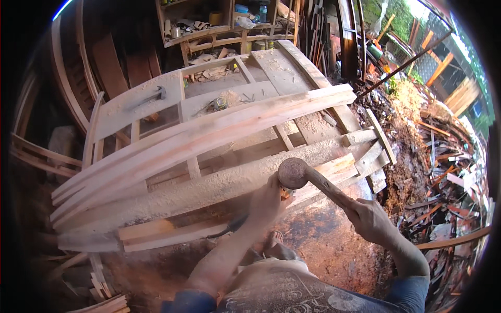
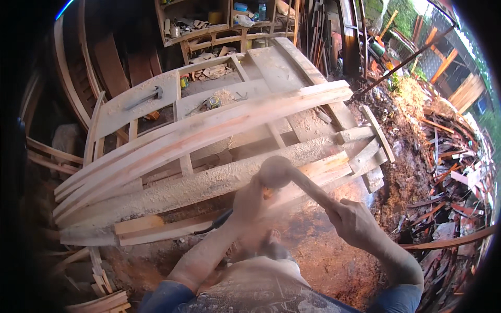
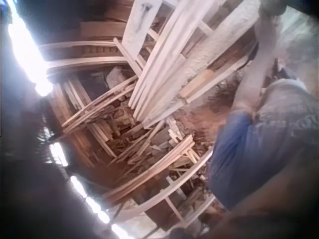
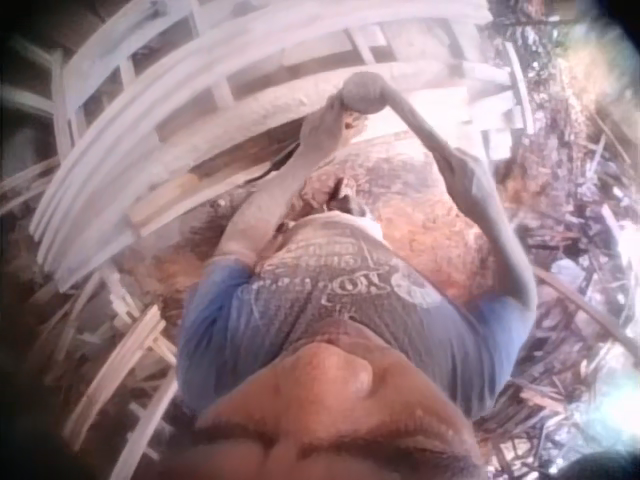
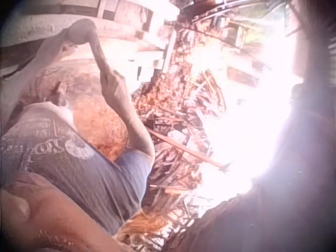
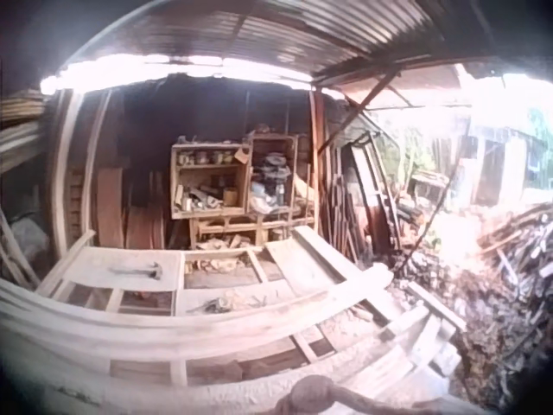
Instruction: The person sands a wooden plank using a handheld grinder, retrieves more wooden planks from a pile by hand, places them onto the workbench, and sands them with the grinder.
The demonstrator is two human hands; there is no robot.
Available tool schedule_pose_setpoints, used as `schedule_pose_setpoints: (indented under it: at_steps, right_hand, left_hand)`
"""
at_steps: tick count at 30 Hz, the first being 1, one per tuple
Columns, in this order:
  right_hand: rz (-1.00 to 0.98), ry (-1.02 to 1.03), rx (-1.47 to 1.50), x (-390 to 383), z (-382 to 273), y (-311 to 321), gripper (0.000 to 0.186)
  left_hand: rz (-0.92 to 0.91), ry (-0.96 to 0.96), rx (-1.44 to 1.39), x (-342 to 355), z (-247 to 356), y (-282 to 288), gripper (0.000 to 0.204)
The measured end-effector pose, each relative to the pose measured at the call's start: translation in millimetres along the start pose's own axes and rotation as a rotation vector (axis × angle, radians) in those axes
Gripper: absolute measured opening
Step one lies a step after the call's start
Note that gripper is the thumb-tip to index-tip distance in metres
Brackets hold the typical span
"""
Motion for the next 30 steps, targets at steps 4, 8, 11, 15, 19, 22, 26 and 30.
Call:
schedule_pose_setpoints:
  at_steps: [4, 8, 11, 15, 19, 22, 26, 30]
  right_hand:
    - [0.050, 0.023, -0.069, 23, 1, -16, 0.031]
    - [0.000, 0.080, -0.061, 88, -14, -29, 0.054]
    - [0.131, 0.246, 0.018, 149, -38, -40, 0.049]
    - [0.188, 0.270, 0.092, 137, -43, -26, 0.046]
    - [-0.005, 0.092, -0.112, 52, -28, 10, 0.054]
    - [0.016, 0.163, -0.168, 25, -14, -6, 0.053]
    - [-0.009, 0.114, -0.090, 108, -12, -48, 0.048]
    - [0.025, 0.097, 0.009, 127, -69, -27, 0.042]
  left_hand:
    - [0.001, -0.057, 0.050, -2, -9, -4, 0.078]
    - [0.018, -0.004, -0.046, -2, -12, -14, 0.077]
    - [0.031, -0.037, 0.060, -2, -6, -12, 0.076]
    - [0.084, -0.064, 0.027, 0, -2, -10, 0.059]
    - [0.170, -0.162, 0.208, -13, -13, -5, 0.074]
    - [0.107, -0.104, 0.173, -9, -7, -11, 0.071]
    - [0.001, 0.024, 0.000, 1, 1, -7, 0.067]
    - [0.125, -0.050, 0.023, -7, -6, -4, 0.063]
Point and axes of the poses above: each hand's wrist, its own x-axis towards the middle knuckle, its own y-axis out of the back of the hand, z = x × y, the point moved 1 cm from there along x, towards the middle knuckle, and after that the axes turned 4 degrees about -z, right-handed, at the moved point
